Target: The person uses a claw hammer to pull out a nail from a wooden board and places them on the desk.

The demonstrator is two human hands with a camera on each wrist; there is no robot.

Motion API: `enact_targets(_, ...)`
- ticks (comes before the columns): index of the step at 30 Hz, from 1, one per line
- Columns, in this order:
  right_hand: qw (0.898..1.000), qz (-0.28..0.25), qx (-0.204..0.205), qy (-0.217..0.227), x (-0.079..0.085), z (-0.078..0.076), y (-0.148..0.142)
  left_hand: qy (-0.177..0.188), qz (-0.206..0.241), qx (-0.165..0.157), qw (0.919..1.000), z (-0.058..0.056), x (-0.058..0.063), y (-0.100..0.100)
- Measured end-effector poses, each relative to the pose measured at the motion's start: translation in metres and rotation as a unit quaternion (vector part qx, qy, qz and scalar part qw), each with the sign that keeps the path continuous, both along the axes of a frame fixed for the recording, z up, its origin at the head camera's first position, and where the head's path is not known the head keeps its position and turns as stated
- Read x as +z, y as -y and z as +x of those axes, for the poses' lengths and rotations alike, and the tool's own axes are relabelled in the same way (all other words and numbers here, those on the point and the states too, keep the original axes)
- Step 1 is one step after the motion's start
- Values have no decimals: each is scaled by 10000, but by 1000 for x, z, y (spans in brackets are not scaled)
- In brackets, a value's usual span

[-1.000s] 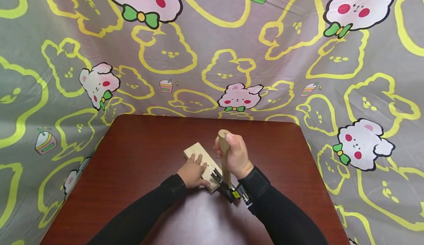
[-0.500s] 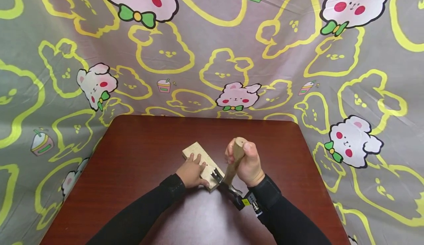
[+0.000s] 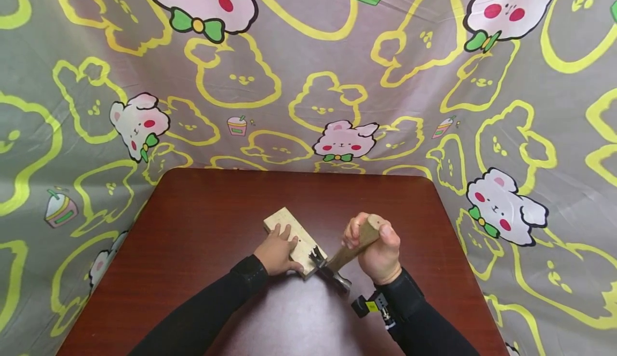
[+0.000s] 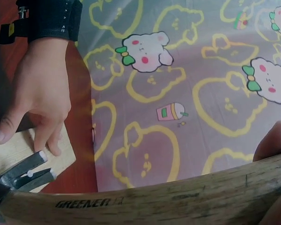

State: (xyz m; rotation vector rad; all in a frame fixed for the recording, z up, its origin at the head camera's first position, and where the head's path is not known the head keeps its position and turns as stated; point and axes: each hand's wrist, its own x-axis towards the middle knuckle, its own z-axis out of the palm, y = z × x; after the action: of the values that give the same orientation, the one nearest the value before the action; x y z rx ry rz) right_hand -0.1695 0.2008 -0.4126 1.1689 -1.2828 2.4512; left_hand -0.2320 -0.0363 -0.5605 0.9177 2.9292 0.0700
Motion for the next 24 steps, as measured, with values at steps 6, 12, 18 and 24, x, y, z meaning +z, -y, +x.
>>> enact_targets(6,9987,-353,363,1,-13,12,-19,-70,0,-4,10000,3,-1,1)
enact_targets(12,9961,-484,669,-312,-22,18,-28,-95,-24,55,9999,4,-4,1)
enact_targets(18,9970,-519,527,-210,-26,14,-31,-151,-35,138,9998,3,-8,-1)
enact_targets(24,9987,-157,-25,-478,-38,12,-30,-116,20,139,9998,3,-7,-1)
